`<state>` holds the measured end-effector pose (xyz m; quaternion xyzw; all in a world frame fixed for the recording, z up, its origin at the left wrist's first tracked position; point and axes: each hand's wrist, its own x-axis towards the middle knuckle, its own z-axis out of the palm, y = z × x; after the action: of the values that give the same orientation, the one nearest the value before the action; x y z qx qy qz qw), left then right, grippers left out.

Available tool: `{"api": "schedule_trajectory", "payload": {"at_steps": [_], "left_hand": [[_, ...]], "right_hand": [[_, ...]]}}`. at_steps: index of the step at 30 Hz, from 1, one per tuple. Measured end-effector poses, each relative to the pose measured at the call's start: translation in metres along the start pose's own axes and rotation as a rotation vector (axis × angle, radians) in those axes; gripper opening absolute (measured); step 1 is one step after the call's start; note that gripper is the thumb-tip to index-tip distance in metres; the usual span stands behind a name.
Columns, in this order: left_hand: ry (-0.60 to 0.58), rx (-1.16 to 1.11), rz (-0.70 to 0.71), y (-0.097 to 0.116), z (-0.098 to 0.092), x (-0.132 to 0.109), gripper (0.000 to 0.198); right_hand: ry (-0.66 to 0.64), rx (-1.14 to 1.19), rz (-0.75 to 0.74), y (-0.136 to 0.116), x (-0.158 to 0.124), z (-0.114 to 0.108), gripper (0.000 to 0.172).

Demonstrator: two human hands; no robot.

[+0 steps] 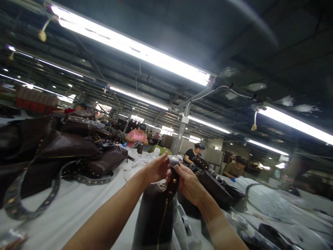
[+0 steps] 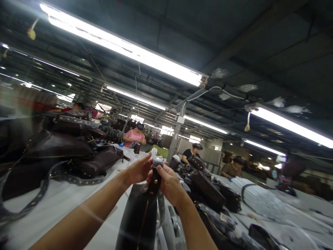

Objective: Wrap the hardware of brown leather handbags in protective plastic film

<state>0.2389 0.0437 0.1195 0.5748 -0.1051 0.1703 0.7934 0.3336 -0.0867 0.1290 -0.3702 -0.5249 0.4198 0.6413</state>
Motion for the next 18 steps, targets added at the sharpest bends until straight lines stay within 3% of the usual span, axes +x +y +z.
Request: {"api": "schedule_trajectory", "payload": {"at_steps": [3,7,10,13,15,18], "left_hand": [[0.098,-0.005,0.178,0.009,0.010,0.010,0.026],[0.140,-0.032,0.245,0.015,0.019,0.006,0.023],[0.218,-0.055,0.317,0.007,0.026,-0.001,0.023],[0.358,0.052,0.392,-0.004,0.033,-0.005,0.016],[0.465,0.108,0.445,-0.006,0.035,-0.004,0.012],[0.592,0.080,0.505,-0.003,0.032,0.002,0.017]], "right_hand": [[-0.007,-0.065,-0.047,0.014,-0.003,-0.006,0.030],[0.015,-0.169,-0.125,0.033,-0.001,-0.012,0.028],[0.039,-0.201,-0.183,0.044,0.000,0.000,0.021],[0.148,-0.195,-0.224,0.045,-0.003,0.005,0.018],[0.217,-0.239,-0.231,0.037,-0.014,-0.013,0.020],[0.421,-0.264,-0.197,0.021,-0.055,-0.073,0.018]]}}
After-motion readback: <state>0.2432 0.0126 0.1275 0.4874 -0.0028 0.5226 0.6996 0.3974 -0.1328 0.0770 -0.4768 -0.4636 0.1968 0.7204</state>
